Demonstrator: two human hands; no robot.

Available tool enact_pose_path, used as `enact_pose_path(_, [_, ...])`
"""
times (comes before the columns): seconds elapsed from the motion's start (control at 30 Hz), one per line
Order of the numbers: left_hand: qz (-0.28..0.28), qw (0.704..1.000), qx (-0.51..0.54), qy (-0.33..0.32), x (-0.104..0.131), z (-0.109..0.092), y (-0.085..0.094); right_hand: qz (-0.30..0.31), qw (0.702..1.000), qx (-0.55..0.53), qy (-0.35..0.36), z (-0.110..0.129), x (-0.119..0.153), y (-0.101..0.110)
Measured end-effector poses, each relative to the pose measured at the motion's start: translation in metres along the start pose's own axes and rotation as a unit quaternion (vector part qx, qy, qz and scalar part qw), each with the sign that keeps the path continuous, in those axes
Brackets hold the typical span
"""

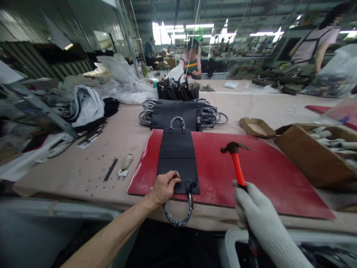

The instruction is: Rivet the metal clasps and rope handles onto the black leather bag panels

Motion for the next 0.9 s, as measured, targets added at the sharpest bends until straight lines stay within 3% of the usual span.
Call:
enact_pose_path(0.1, [0.001,1.0,-0.007,-0.009,0.001,0.0,0.0,0.061,0.994,-0.085,0.042,0.043,0.025,-0.023])
enact_pose_path(0.2, [-0.001,1.0,-0.005,-0.019,0.003,-0.001,0.0,0.117,0.986,0.016,0.116,0.066,0.035,-0.043])
enact_pose_path(0.27, [-0.004,1.0,0.0,-0.022,0.003,-0.001,0.0,0.102,0.961,0.15,0.208,0.077,0.038,-0.049])
enact_pose_path(0.33, [-0.007,1.0,0.004,-0.024,0.004,-0.002,0.001,0.063,0.918,0.267,0.286,0.088,0.04,-0.051])
enact_pose_path(0.4, [-0.007,1.0,0.002,-0.029,0.004,-0.002,0.001,0.03,0.889,0.314,0.331,0.1,0.046,-0.05])
enact_pose_path(0.5, [-0.005,0.999,-0.008,-0.035,0.004,-0.002,0.0,-0.023,0.891,0.272,0.363,0.118,0.054,-0.043])
enact_pose_path(0.6, [-0.01,0.999,-0.015,-0.04,0.004,-0.002,0.0,-0.054,0.882,0.261,0.388,0.118,0.059,-0.044])
enact_pose_path(0.73, [-0.009,0.999,-0.017,-0.043,0.005,-0.001,-0.001,0.01,0.857,0.358,0.371,0.105,0.055,-0.057])
enact_pose_path(0.8, [-0.009,0.999,-0.015,-0.049,0.006,-0.001,-0.001,0.013,0.871,0.331,0.364,0.112,0.058,-0.052])
enact_pose_path(0.9, [-0.006,0.998,-0.019,-0.051,0.007,-0.002,0.0,-0.043,0.903,0.231,0.361,0.123,0.063,-0.037])
Point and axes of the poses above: each hand's wrist, its own x-axis away from the middle knuckle, its own y-axis out of the back of the hand, z = x × y, the point moved 8 cm from there along -x, towards the middle knuckle, and after that the axes turned 4 degrees about -z, right-handed, at the moved point
